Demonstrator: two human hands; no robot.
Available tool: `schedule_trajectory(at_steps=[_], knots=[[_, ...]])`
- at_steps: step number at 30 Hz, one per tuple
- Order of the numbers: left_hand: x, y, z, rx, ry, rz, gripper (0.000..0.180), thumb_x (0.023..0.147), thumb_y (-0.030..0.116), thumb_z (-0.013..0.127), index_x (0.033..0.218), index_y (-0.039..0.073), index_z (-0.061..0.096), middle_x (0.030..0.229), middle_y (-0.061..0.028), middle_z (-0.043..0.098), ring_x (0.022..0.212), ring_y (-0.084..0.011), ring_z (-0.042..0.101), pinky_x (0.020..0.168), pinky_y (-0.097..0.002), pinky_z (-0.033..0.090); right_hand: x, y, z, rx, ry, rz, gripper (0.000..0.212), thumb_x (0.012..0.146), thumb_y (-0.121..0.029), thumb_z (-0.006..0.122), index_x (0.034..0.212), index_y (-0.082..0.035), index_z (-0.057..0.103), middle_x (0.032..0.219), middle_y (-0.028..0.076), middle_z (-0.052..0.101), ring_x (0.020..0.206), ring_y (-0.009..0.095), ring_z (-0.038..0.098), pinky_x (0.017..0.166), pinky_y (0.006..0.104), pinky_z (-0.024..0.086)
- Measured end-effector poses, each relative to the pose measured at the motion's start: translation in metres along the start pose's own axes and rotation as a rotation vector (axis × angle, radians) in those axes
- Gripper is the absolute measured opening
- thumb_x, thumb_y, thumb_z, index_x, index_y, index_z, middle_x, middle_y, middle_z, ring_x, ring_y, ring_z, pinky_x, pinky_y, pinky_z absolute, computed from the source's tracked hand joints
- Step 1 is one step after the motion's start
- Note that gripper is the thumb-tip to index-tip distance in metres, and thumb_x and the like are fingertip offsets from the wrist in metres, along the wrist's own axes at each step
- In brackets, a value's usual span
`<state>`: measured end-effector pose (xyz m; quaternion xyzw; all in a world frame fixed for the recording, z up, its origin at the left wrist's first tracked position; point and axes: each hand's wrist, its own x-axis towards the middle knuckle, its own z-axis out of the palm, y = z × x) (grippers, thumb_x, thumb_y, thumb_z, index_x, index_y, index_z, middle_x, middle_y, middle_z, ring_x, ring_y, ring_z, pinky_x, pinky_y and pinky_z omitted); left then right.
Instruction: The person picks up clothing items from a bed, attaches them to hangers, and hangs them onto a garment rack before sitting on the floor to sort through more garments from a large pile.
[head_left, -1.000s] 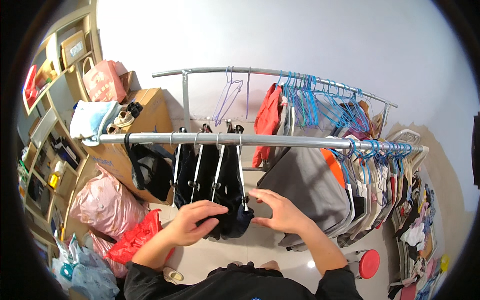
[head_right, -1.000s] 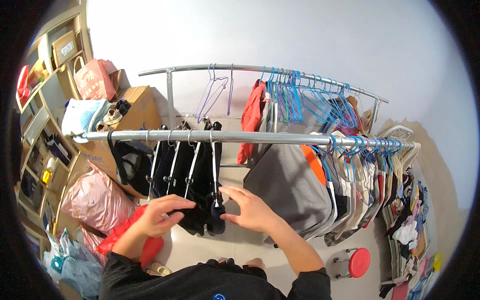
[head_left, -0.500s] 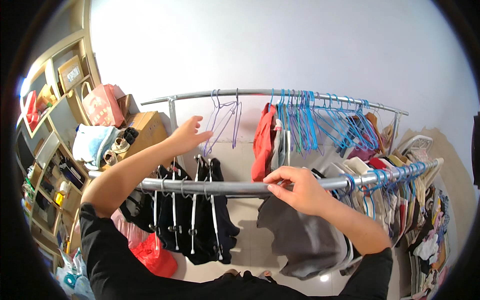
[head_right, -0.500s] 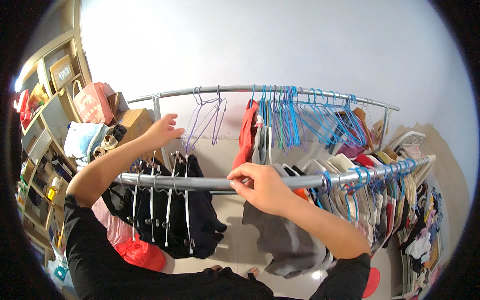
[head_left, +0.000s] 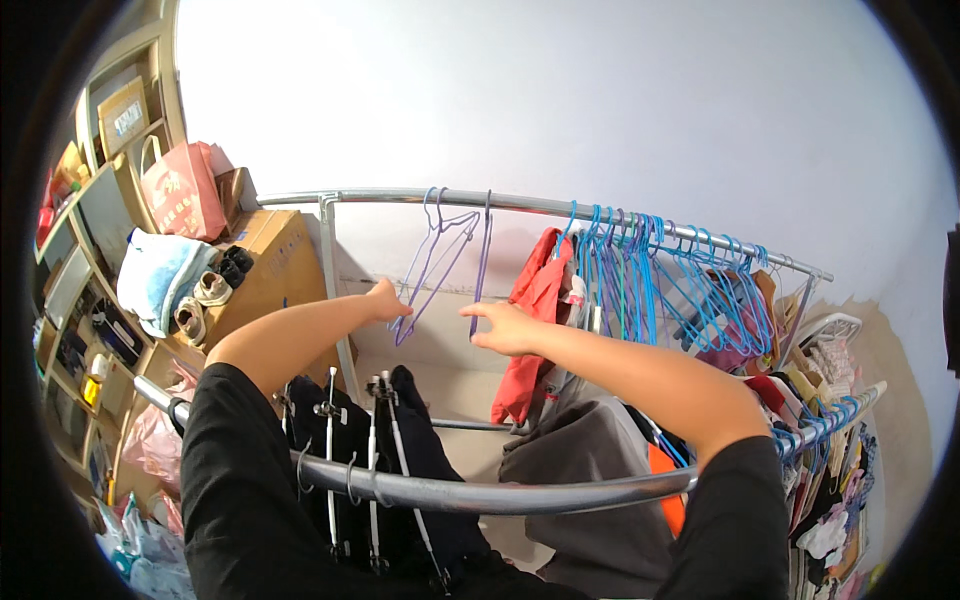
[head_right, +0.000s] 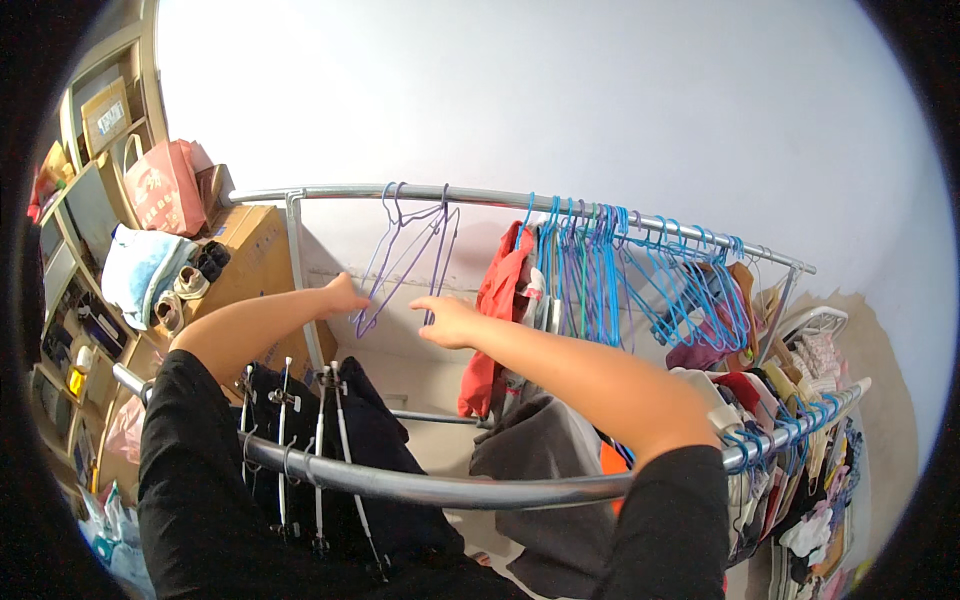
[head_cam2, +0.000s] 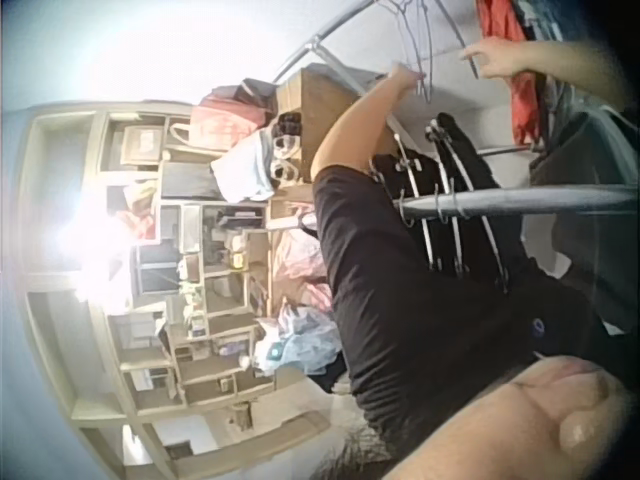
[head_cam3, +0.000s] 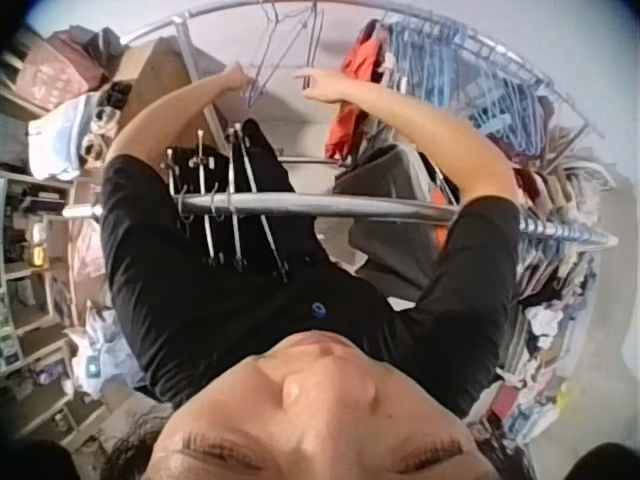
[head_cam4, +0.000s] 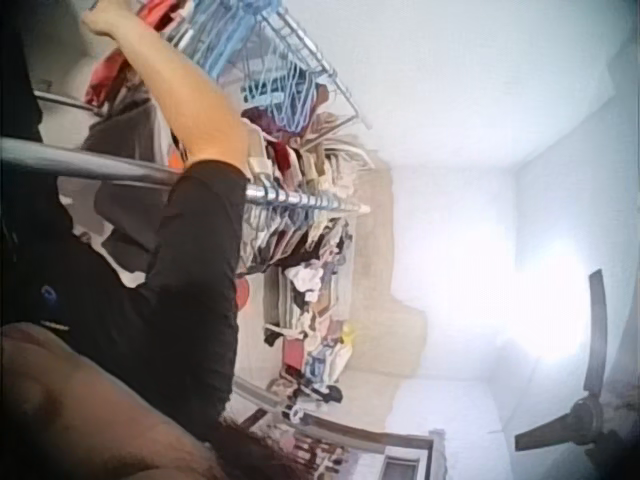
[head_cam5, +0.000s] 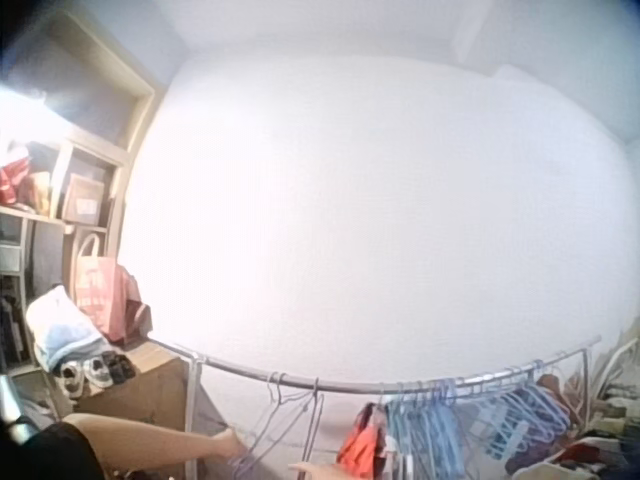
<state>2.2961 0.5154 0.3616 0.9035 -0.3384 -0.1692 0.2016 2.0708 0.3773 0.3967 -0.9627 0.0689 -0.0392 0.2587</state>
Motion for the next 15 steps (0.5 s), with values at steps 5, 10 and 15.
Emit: schedule_trajectory(at_steps=[5,10,15], knots=[[0.022,-0.027,0.030,0.002,-0.096,-0.106,0.076,0.066,0.032,0.078,0.119,-0.009,0.041,0.119,-0.0242,0.050,0.104,-0.0292,0.054,0.086,-0.0394,0.045,0.051,0.025,0.060,-0.047,0.009,0.214,0.050,0.076,-0.026,0.061,0.122,-0.008,0.051,0.111,0.019,0.058,0.105,0.032,0.055,0.092,0.0418,0.041],[0.020,-0.028,0.044,-0.323,-0.150,0.033,0.027,0.074,0.022,0.069,0.084,-0.002,0.062,0.081,-0.0124,0.064,0.073,-0.0197,0.060,0.067,-0.0316,0.048,0.055,0.041,0.075,0.259,0.346,0.287,0.033,0.082,-0.016,0.055,0.111,-0.002,0.057,0.106,0.020,0.060,0.101,0.034,0.056,0.089,0.0404,0.043],[-0.005,0.023,0.029,-0.375,-0.033,0.088,0.026,0.087,0.023,0.051,0.076,0.001,0.061,0.070,-0.0093,0.063,0.064,-0.0183,0.058,0.061,-0.0310,0.046,0.073,0.050,0.005,0.238,0.666,0.174,0.032,0.091,-0.009,0.037,0.114,0.002,0.055,0.079,0.012,0.061,0.064,0.019,0.064,0.056,0.0311,0.049]])
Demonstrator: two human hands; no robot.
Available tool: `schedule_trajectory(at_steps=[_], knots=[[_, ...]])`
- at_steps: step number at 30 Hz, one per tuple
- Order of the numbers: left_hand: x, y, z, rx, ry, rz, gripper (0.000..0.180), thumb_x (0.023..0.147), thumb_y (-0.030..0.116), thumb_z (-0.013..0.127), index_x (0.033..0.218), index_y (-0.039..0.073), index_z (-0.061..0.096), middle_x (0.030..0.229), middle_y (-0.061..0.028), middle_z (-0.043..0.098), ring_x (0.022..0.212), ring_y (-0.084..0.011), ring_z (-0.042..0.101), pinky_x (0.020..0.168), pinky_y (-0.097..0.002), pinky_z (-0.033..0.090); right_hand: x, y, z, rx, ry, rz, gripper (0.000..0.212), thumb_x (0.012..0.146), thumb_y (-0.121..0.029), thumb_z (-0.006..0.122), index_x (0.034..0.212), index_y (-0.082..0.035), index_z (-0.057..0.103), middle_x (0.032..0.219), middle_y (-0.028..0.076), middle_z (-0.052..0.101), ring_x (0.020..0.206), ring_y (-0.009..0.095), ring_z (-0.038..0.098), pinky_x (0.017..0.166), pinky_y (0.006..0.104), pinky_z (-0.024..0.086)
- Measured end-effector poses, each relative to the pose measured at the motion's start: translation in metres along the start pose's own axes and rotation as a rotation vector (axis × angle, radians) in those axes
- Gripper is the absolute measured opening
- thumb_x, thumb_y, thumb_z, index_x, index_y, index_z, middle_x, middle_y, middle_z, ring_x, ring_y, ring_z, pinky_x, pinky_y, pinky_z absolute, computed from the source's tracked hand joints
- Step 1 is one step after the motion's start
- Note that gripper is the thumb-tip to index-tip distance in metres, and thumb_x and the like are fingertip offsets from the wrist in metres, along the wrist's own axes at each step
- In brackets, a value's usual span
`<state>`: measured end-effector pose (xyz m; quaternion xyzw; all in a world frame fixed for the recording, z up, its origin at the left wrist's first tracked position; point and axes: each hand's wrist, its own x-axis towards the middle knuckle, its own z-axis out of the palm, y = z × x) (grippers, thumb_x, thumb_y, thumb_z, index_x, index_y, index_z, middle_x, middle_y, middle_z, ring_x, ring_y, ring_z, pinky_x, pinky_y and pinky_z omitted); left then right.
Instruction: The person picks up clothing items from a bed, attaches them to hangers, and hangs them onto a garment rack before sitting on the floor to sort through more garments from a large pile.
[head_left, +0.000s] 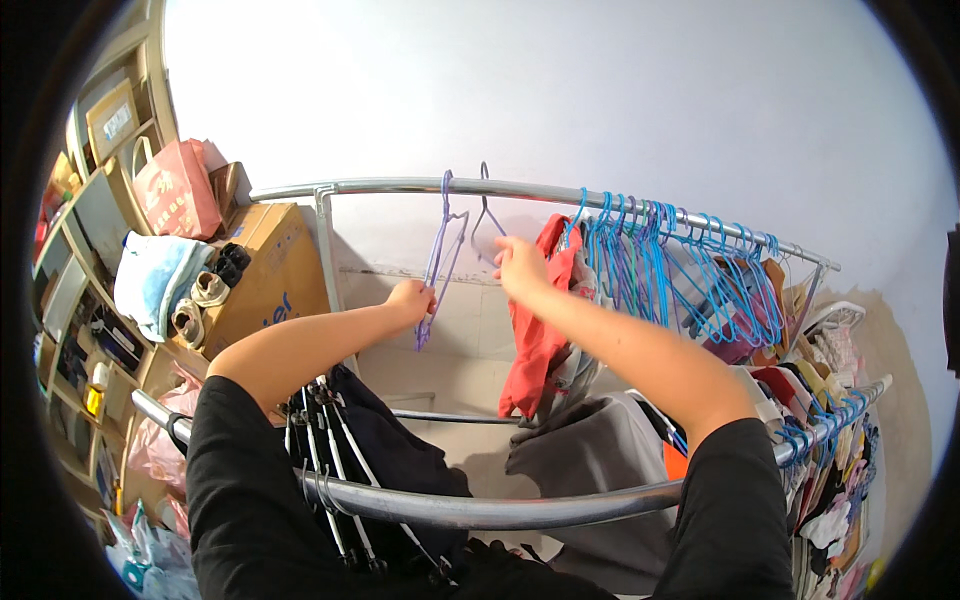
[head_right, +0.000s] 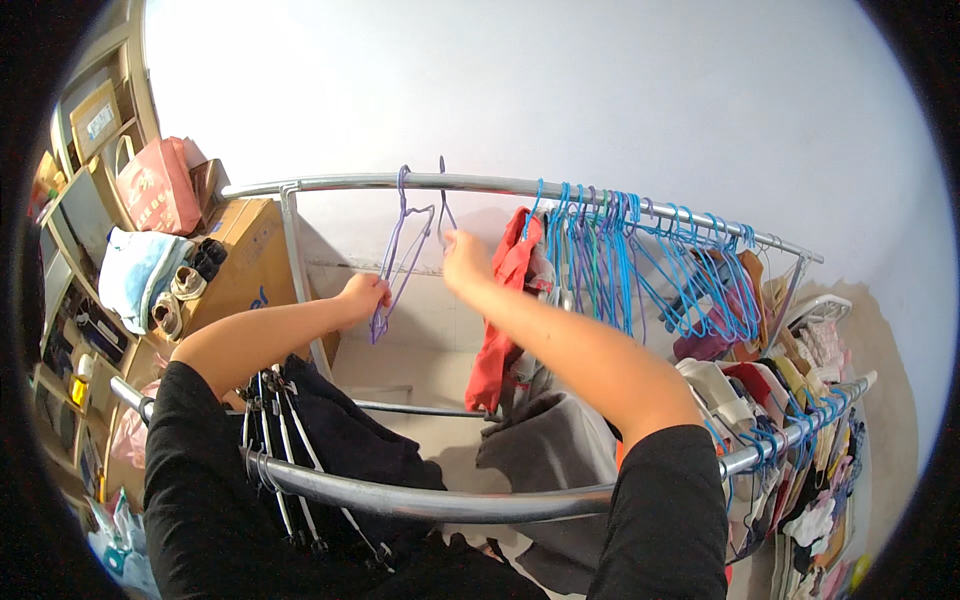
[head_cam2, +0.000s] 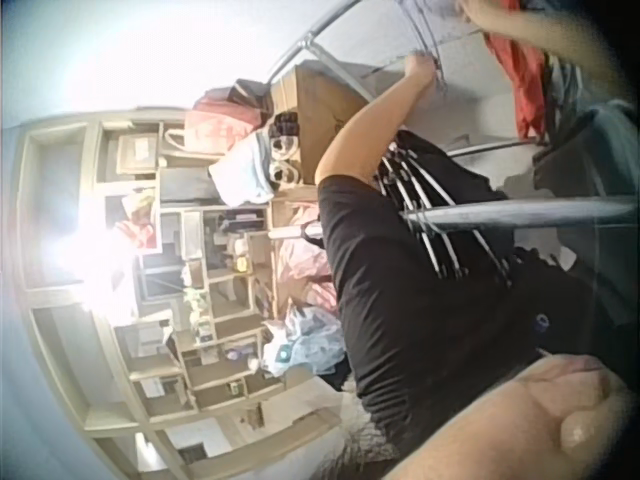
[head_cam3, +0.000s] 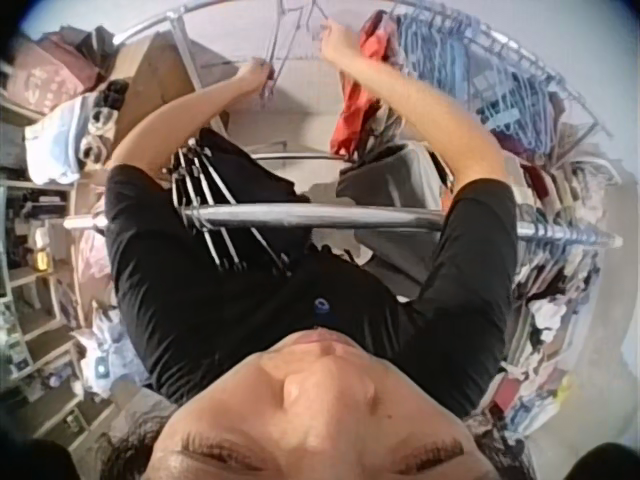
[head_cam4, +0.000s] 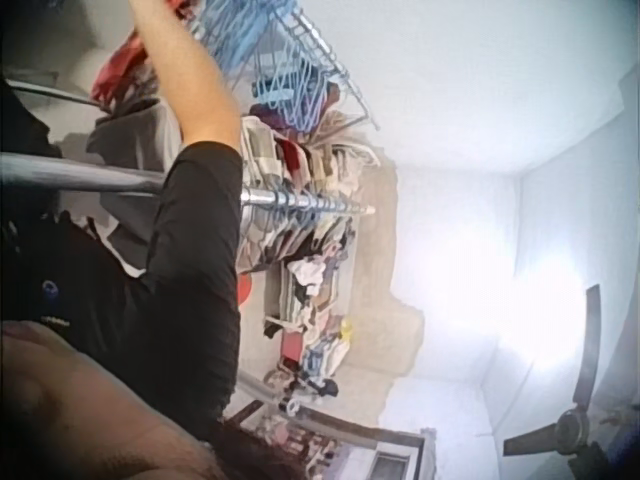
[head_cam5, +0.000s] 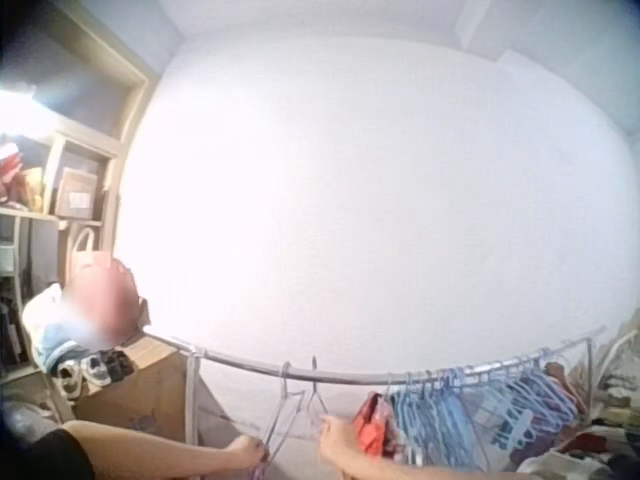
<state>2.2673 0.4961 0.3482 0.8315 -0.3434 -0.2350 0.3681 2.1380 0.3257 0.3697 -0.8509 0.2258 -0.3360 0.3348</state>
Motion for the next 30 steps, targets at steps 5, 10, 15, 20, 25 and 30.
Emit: schedule_trajectory(at_steps=[5,10,15,20,25,30], knots=[[-0.023,0.042,-0.025,-0.196,-0.124,-0.035,0.028,0.094,0.021,0.039,0.083,-0.001,0.052,0.059,-0.0113,0.058,0.048,-0.0198,0.054,0.053,-0.0317,0.045,0.004,-0.026,-0.042,0.400,-0.125,0.541,0.018,0.083,-0.003,0.045,0.089,0.006,0.059,0.067,0.020,0.061,0.050,0.028,0.063,0.043,0.0389,0.047],[-0.056,0.083,-0.052,-0.195,-0.024,0.024,0.029,0.093,0.021,0.038,0.081,-0.002,0.050,0.049,-0.0047,0.044,0.040,-0.0158,0.045,0.042,-0.0303,0.039,-0.047,-0.038,-0.063,0.299,-0.169,0.519,0.018,0.086,-0.005,0.045,0.088,0.005,0.060,0.062,0.013,0.057,0.049,0.027,0.062,0.042,0.0361,0.046],[-0.110,0.133,-0.067,-0.130,-0.053,0.095,0.028,0.093,0.023,0.040,0.080,0.000,0.050,0.047,-0.0008,0.040,0.038,-0.0119,0.039,0.040,-0.0270,0.036,-0.088,-0.061,-0.120,0.252,-0.196,0.393,0.030,0.092,-0.010,0.039,0.112,0.005,0.055,0.087,0.018,0.064,0.054,0.022,0.063,0.051,0.0296,0.050],[-0.170,0.160,-0.081,-0.173,-0.164,0.131,0.026,0.093,0.023,0.041,0.081,0.002,0.049,0.047,0.0017,0.039,0.037,-0.0092,0.035,0.050,-0.0238,0.040,-0.140,-0.101,-0.196,0.425,-0.176,0.402,0.031,0.091,-0.011,0.043,0.116,0.006,0.053,0.097,0.020,0.063,0.059,0.021,0.064,0.056,0.0297,0.051],[-0.216,0.175,-0.063,-0.243,-0.236,0.232,0.023,0.093,0.022,0.040,0.081,0.003,0.048,0.049,0.0010,0.040,0.039,-0.0092,0.038,0.053,-0.0241,0.041,-0.220,-0.118,-0.286,0.663,-0.021,0.418,0.030,0.092,-0.013,0.046,0.115,0.005,0.052,0.100,0.020,0.062,0.075,0.023,0.065,0.067,0.0328,0.052],[-0.249,0.193,-0.047,-0.405,-0.133,0.339,0.027,0.096,0.024,0.038,0.083,0.003,0.046,0.052,-0.0029,0.043,0.045,-0.0105,0.040,0.050,-0.0234,0.037,-0.283,-0.113,-0.334,0.908,0.184,0.357,0.029,0.093,-0.012,0.044,0.115,0.006,0.051,0.102,0.021,0.061,0.076,0.024,0.064,0.070,0.0352,0.053]])
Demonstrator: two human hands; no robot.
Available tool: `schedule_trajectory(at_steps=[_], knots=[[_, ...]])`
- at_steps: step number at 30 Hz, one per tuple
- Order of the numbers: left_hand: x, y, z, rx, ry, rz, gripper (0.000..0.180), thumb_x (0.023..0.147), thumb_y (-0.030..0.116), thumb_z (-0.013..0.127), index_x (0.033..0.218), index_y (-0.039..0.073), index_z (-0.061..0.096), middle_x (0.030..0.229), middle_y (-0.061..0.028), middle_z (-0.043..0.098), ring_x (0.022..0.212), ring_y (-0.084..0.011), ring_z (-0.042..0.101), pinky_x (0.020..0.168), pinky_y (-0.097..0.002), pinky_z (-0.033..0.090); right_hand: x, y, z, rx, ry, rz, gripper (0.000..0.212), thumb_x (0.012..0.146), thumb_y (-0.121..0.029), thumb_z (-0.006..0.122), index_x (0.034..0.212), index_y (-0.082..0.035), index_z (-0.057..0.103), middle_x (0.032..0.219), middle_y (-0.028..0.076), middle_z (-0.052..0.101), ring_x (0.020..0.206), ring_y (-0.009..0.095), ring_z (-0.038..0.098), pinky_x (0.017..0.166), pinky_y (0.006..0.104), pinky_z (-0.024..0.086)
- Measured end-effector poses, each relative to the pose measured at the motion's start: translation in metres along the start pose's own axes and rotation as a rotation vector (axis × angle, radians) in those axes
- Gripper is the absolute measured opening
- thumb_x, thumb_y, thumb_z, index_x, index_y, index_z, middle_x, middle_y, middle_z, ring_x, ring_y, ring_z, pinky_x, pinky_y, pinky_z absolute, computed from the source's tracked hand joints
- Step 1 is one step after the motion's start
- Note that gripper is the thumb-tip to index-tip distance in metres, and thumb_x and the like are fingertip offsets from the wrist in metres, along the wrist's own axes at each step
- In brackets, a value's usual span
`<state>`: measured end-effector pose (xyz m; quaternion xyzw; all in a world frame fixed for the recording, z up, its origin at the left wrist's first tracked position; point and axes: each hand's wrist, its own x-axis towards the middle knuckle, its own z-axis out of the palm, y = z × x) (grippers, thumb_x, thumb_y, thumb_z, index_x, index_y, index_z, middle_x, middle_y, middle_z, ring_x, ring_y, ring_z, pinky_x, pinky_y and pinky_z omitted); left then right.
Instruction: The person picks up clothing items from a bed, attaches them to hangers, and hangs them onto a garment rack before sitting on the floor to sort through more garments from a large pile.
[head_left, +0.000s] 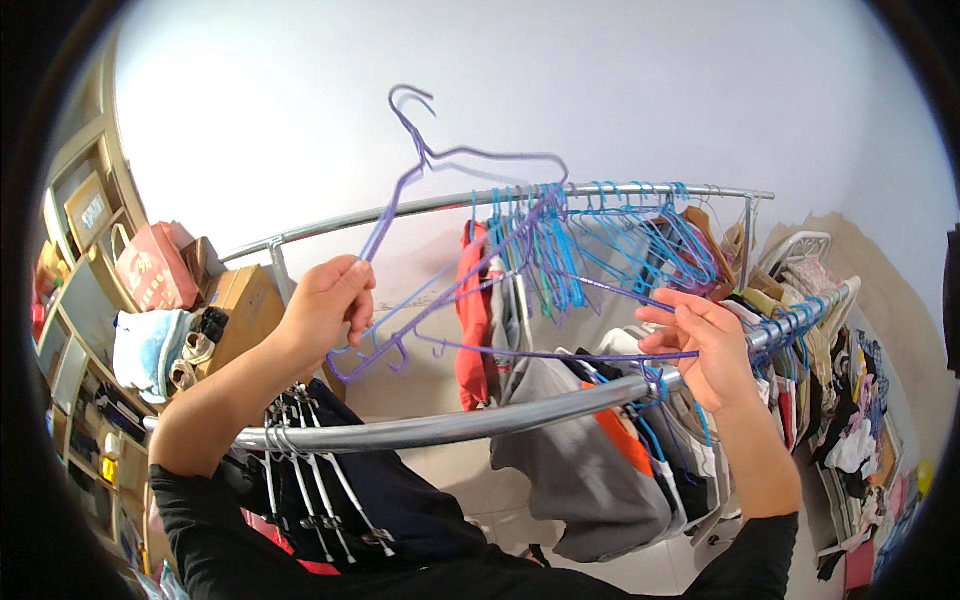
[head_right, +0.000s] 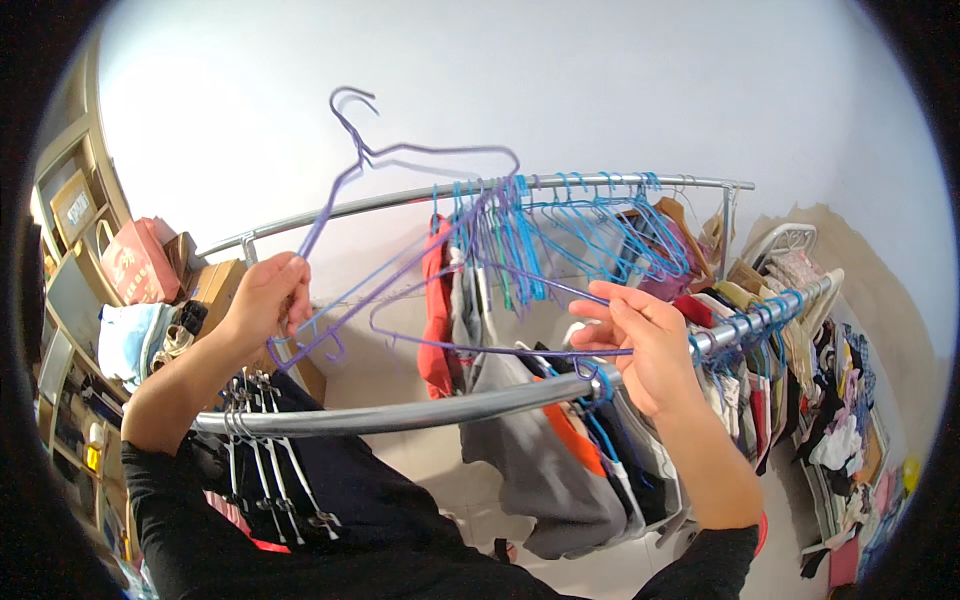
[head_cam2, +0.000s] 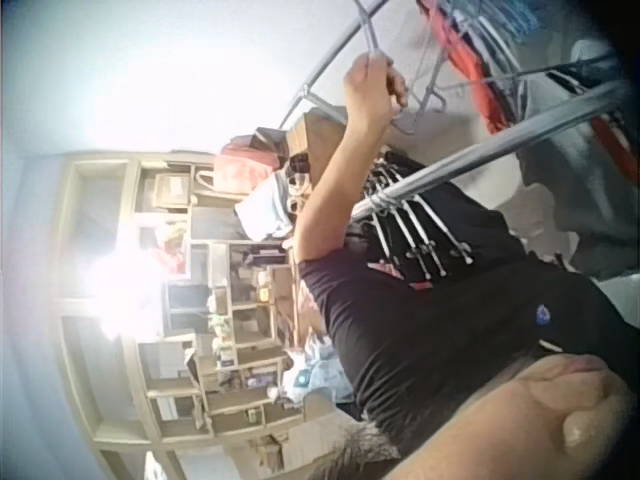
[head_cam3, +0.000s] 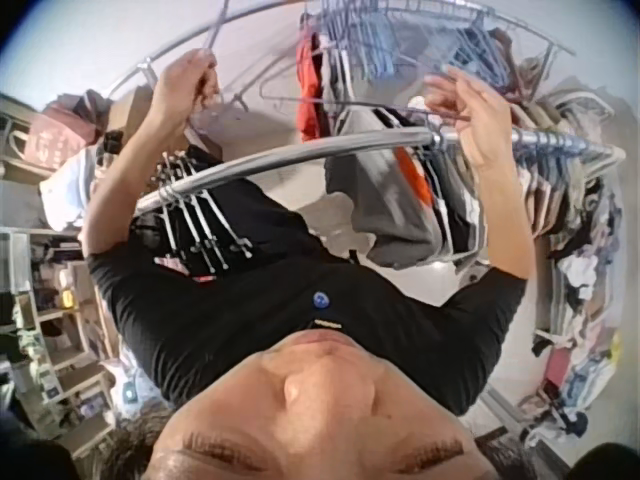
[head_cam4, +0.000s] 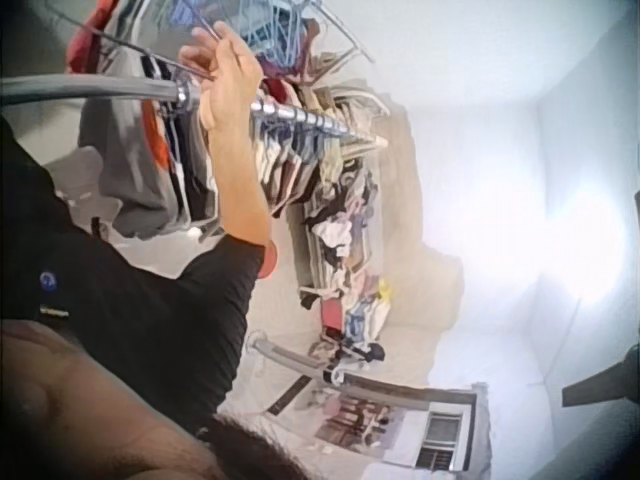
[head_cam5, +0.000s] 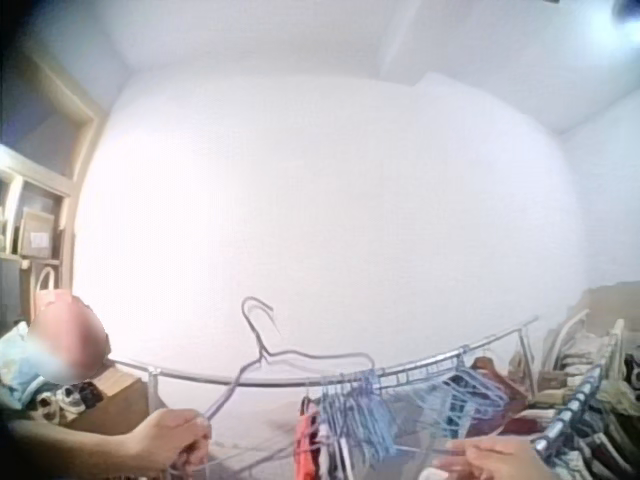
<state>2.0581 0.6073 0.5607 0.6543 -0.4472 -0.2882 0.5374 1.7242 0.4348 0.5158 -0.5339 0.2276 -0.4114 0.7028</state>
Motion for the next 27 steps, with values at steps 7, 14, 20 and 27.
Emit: schedule_trajectory(at_steps=[7,14,20,27], knots=[[-0.038,0.024,0.058,-0.020,-0.112,0.294,0.031,0.099,0.031,0.032,0.083,0.007,0.044,0.050,-0.0007,0.042,0.043,-0.0081,0.039,0.054,-0.0198,0.039,-0.067,-0.002,-0.038,0.183,0.005,-0.309,0.029,0.094,-0.011,0.043,0.116,0.006,0.051,0.105,0.024,0.061,0.075,0.022,0.065,0.077,0.0393,0.053],[-0.104,0.043,0.078,-0.135,-0.333,0.390,0.031,0.099,0.030,0.035,0.084,0.004,0.044,0.054,-0.0031,0.045,0.042,-0.0098,0.042,0.062,-0.0240,0.043,-0.191,-0.015,-0.044,0.210,0.159,-0.406,0.029,0.092,-0.008,0.044,0.116,0.007,0.052,0.104,0.026,0.061,0.069,0.021,0.064,0.074,0.0396,0.055],[-0.174,0.008,0.090,-0.173,-0.443,0.422,0.037,0.095,0.041,0.040,0.084,0.006,0.044,0.049,-0.0033,0.046,0.039,-0.0122,0.043,0.063,-0.0274,0.042,-0.312,0.002,-0.044,0.134,0.290,-0.379,0.029,0.091,-0.008,0.043,0.112,0.008,0.053,0.099,0.029,0.061,0.060,0.022,0.063,0.067,0.0399,0.056],[-0.240,-0.046,0.093,-0.139,-0.554,0.235,0.034,0.096,0.036,0.038,0.088,0.004,0.045,0.060,-0.0080,0.055,0.038,-0.0083,0.042,0.036,-0.0177,0.032,-0.441,0.014,-0.039,-0.041,0.359,-0.155,0.030,0.088,-0.007,0.043,0.108,0.012,0.054,0.079,0.024,0.064,0.075,0.030,0.067,0.061,0.0367,0.057]])
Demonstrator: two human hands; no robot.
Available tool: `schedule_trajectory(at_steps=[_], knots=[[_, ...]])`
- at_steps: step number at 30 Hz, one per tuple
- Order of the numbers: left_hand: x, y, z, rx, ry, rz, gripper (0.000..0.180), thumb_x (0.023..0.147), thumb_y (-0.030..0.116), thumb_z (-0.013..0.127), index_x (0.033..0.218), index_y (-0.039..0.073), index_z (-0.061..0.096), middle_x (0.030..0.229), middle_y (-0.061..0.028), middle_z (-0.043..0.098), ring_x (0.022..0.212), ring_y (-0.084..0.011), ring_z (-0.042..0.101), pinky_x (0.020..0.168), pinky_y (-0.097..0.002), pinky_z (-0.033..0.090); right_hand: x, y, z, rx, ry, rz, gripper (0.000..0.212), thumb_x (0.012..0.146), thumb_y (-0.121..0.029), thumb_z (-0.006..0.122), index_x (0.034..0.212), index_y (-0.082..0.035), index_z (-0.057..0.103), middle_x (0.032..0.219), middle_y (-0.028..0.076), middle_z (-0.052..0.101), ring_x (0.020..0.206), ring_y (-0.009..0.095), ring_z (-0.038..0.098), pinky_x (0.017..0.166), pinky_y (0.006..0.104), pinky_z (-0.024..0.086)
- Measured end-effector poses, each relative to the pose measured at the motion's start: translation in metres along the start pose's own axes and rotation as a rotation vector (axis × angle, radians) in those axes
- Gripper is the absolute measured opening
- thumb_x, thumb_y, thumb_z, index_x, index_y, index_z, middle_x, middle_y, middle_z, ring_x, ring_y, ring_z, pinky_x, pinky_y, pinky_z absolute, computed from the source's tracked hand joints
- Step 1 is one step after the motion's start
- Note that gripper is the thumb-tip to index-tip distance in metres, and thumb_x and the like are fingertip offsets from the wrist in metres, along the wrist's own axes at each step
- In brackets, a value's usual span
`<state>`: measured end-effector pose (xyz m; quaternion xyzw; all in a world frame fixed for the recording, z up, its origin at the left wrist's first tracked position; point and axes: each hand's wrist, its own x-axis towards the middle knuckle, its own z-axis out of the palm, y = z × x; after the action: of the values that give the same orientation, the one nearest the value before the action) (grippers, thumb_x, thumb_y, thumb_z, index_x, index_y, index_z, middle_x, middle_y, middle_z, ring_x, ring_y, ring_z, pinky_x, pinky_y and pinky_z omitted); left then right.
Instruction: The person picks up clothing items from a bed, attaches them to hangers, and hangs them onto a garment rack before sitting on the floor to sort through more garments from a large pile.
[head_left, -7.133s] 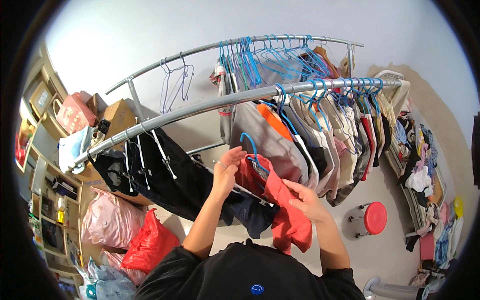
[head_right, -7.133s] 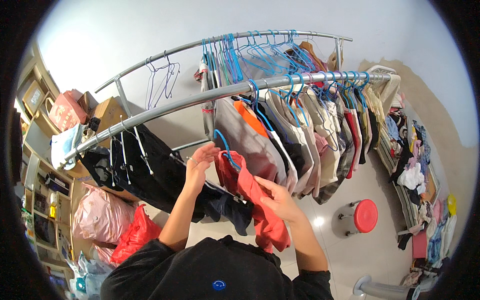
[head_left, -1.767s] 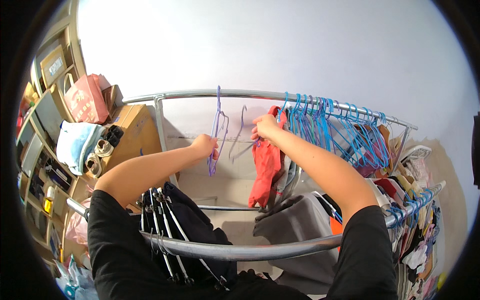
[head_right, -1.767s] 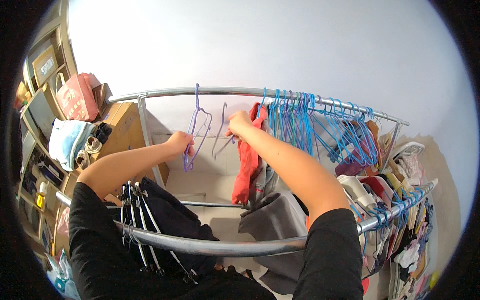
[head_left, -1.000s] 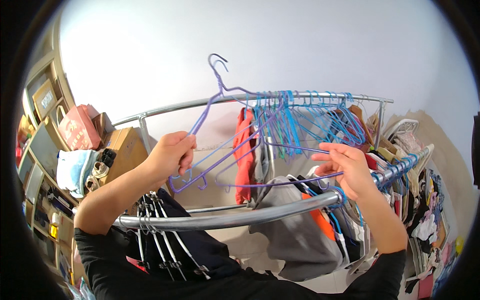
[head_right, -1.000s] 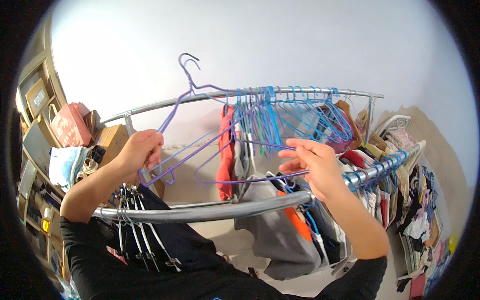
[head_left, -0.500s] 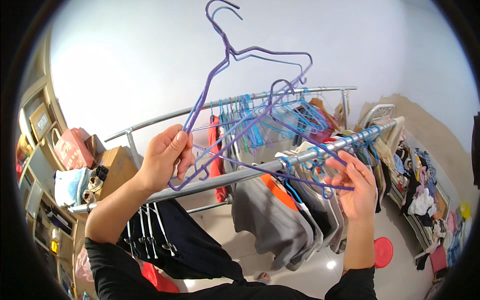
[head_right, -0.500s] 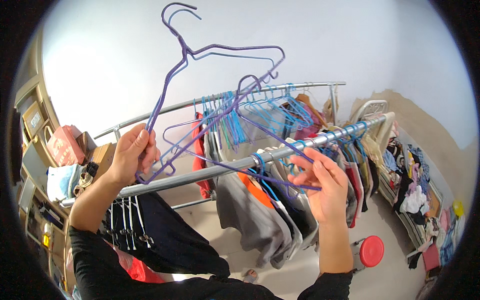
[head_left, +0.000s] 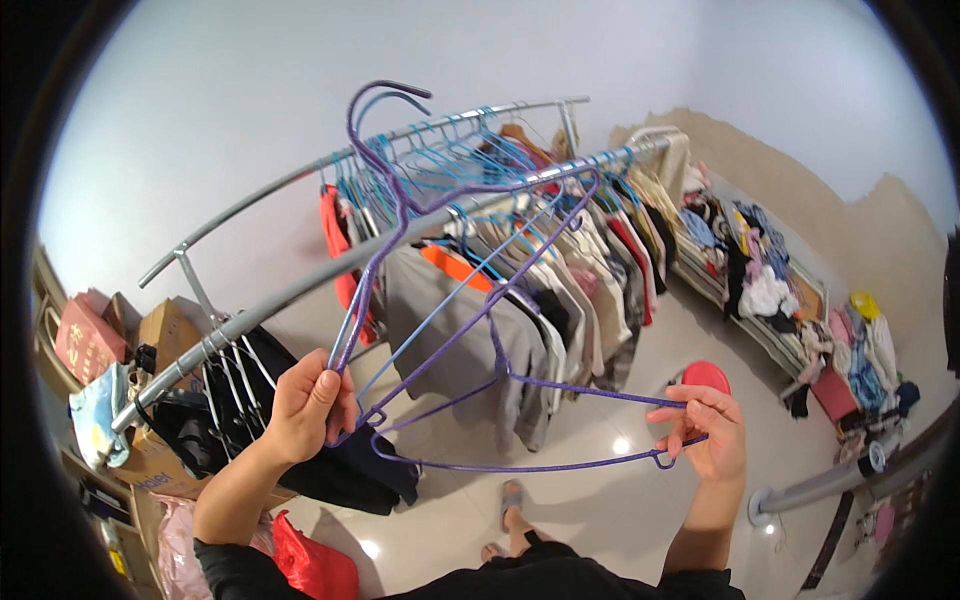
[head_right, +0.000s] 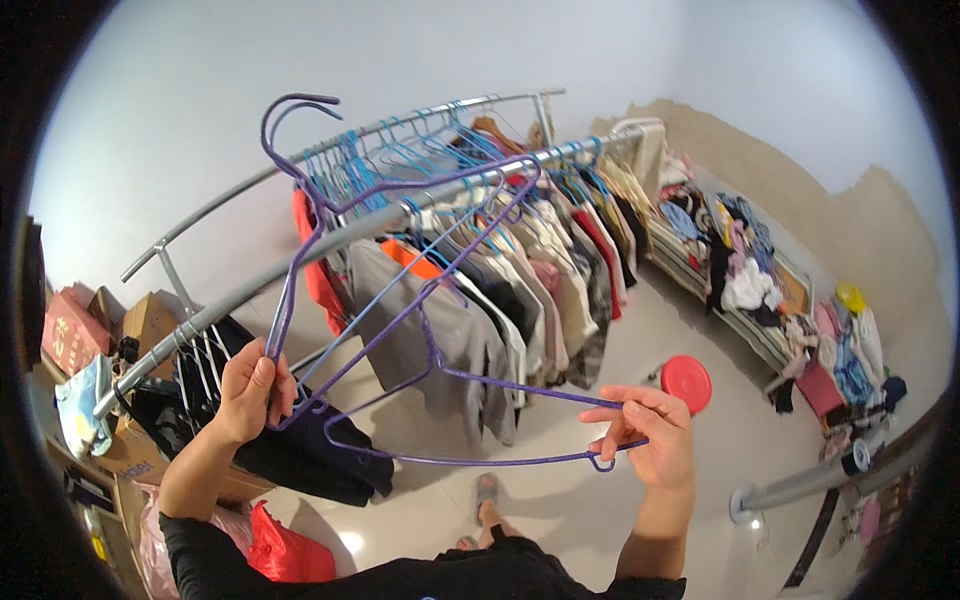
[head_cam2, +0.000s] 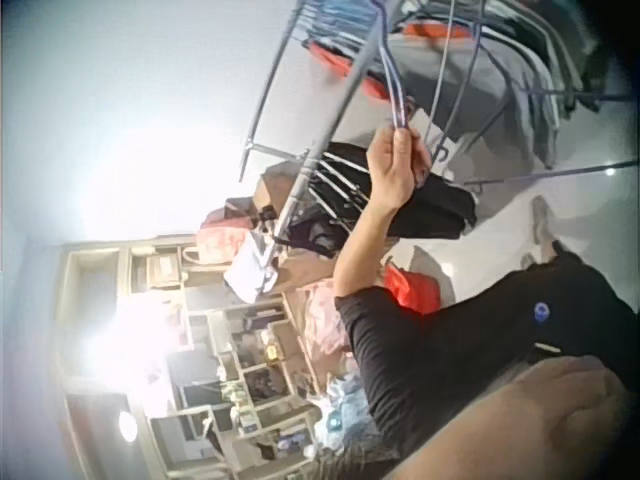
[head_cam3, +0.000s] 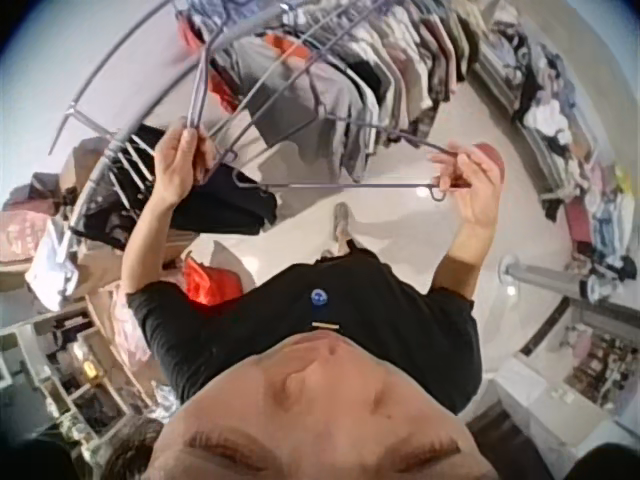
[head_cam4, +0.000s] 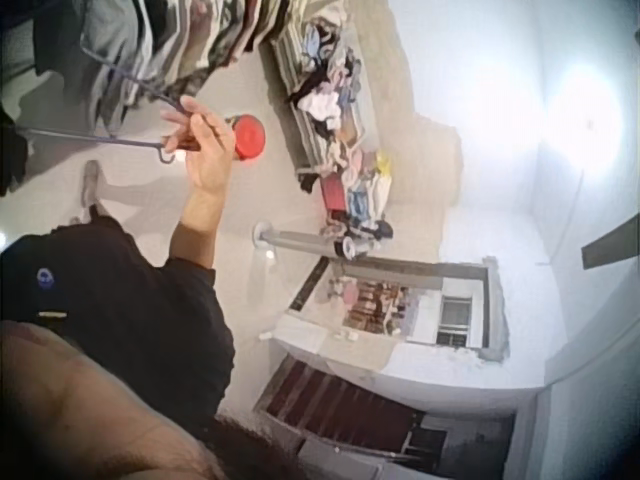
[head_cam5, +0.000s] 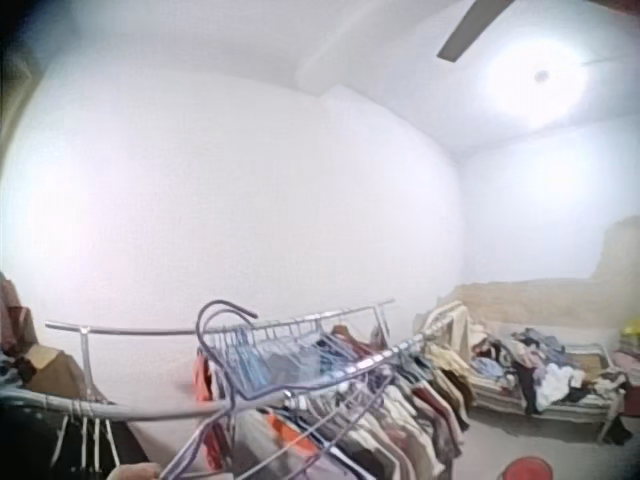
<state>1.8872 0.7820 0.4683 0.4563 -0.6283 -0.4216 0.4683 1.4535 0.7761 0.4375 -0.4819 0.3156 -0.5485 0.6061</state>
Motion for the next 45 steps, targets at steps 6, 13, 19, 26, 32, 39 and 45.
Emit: schedule_trajectory(at_steps=[6,13,19,26,32,39,45], knots=[[0.000,0.009,0.069,0.062,-0.337,-0.098,0.034,0.095,0.037,0.042,0.090,0.003,0.050,0.061,-0.0031,0.054,0.050,-0.0064,0.046,0.046,-0.0194,0.035,-0.072,-0.025,-0.036,-0.059,0.090,0.134,0.030,0.089,-0.009,0.044,0.108,0.011,0.055,0.083,0.023,0.064,0.073,0.028,0.067,0.061,0.0336,0.057],[0.040,0.010,0.205,-0.172,-0.625,-0.085,0.033,0.095,0.038,0.043,0.088,0.006,0.048,0.057,-0.0057,0.052,0.045,-0.0083,0.044,0.041,-0.0203,0.031,-0.135,-0.012,-0.119,-0.013,0.372,0.146,0.030,0.087,-0.011,0.047,0.106,0.009,0.057,0.093,0.026,0.064,0.058,0.022,0.064,0.060,0.0306,0.054],[0.076,-0.004,0.370,-0.334,-0.577,-0.085,0.027,0.096,0.031,0.043,0.087,0.006,0.048,0.053,-0.0043,0.049,0.043,-0.0099,0.044,0.042,-0.0210,0.034,-0.248,-0.026,-0.233,-0.004,0.919,-0.098,0.026,0.090,-0.014,0.048,0.101,0.008,0.058,0.089,0.023,0.065,0.052,0.016,0.060,0.053,0.0270,0.051],[0.100,-0.046,0.559,-0.218,-0.518,-0.247,0.020,0.093,0.024,0.051,0.084,0.006,0.048,0.052,-0.0029,0.050,0.041,-0.0089,0.044,0.038,-0.0197,0.032,-0.374,-0.050,-0.361,0.009,1.283,-0.368,0.021,0.090,-0.016,0.055,0.089,0.004,0.062,0.077,0.019,0.066,0.039,0.009,0.048,0.043,0.0226,0.047],[0.133,-0.062,0.658,-0.191,-0.678,-0.280,0.023,0.093,0.024,0.051,0.088,0.002,0.051,0.068,-0.0073,0.058,0.050,-0.0112,0.051,0.050,-0.0227,0.042,-0.422,-0.048,-0.448,0.244,1.142,-0.448,0.025,0.091,-0.021,0.054,0.085,0.002,0.062,0.068,0.016,0.065,0.035,0.006,0.041,0.037,0.0201,0.040],[0.170,-0.058,0.752,-0.343,-1.135,-0.456,0.022,0.094,0.025,0.048,0.093,0.003,0.049,0.088,-0.0177,0.063,0.093,-0.0269,0.063,0.086,-0.0337,0.047,-0.393,-0.052,-0.549,0.277,1.146,-0.483,0.025,0.093,-0.022,0.052,0.085,0.001,0.060,0.061,0.014,0.063,0.034,0.005,0.039,0.034,0.0197,0.033],[0.243,-0.052,0.828,-0.207,-1.189,-0.470,0.025,0.076,0.008,0.066,0.092,0.001,0.049,0.068,-0.0093,0.060,0.053,-0.0177,0.059,0.052,-0.0266,0.047,-0.323,-0.092,-0.660,0.249,1.297,-0.471,0.025,0.093,-0.024,0.053,0.085,-0.001,0.058,0.057,0.011,0.061,0.035,0.006,0.039,0.037,0.0206,0.036]])
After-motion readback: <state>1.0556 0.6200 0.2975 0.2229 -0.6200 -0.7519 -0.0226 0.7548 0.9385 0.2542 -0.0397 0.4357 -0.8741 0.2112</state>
